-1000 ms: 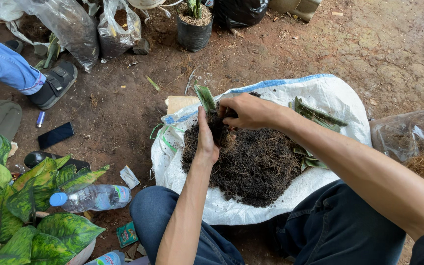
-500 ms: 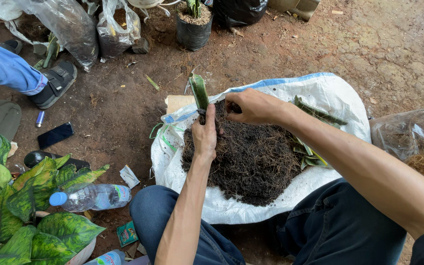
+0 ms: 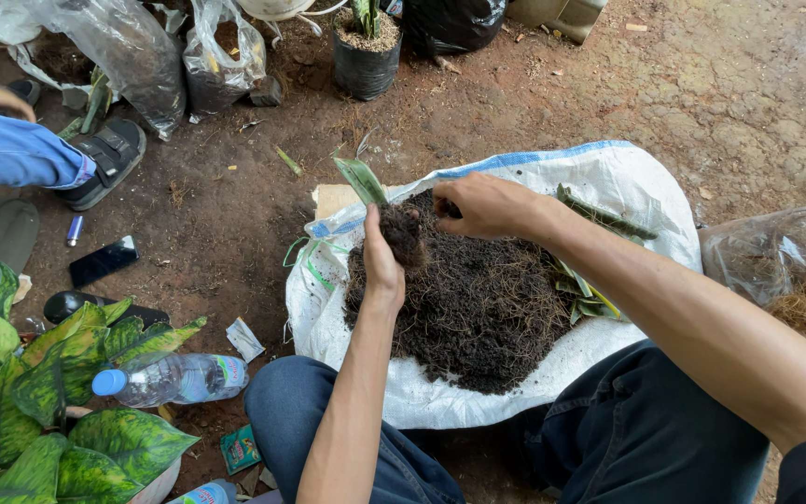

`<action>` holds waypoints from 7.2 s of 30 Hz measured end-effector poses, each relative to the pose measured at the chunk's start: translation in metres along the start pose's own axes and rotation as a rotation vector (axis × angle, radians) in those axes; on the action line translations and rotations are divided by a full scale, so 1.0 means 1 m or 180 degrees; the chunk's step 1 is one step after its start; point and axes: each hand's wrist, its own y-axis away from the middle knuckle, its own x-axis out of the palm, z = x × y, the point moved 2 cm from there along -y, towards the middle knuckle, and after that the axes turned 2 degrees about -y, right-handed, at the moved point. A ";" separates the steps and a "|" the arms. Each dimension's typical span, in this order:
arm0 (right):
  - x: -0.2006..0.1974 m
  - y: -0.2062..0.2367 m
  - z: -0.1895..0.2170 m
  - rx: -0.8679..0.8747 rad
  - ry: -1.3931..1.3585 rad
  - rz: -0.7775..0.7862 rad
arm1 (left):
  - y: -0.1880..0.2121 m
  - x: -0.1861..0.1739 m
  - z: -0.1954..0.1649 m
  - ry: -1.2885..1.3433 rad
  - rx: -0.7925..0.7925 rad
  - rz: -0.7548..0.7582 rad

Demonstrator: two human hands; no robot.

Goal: The person holds a plant cutting and wraps soil around its base by hand. They repeatedly adjust the soil and the cutting to secure it, then place the wrapped cutting on a white sack.

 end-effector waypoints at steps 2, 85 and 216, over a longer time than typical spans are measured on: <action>0.001 -0.001 -0.003 0.0085 0.0043 0.0033 | -0.001 -0.002 0.004 0.0215 0.0013 0.0228; -0.012 -0.002 -0.010 0.0388 0.0150 -0.0098 | 0.001 -0.002 -0.026 -0.1211 0.0214 -0.0785; -0.011 0.000 0.012 -0.0319 0.1074 -0.0511 | 0.001 0.003 -0.014 -0.0991 0.0221 0.0289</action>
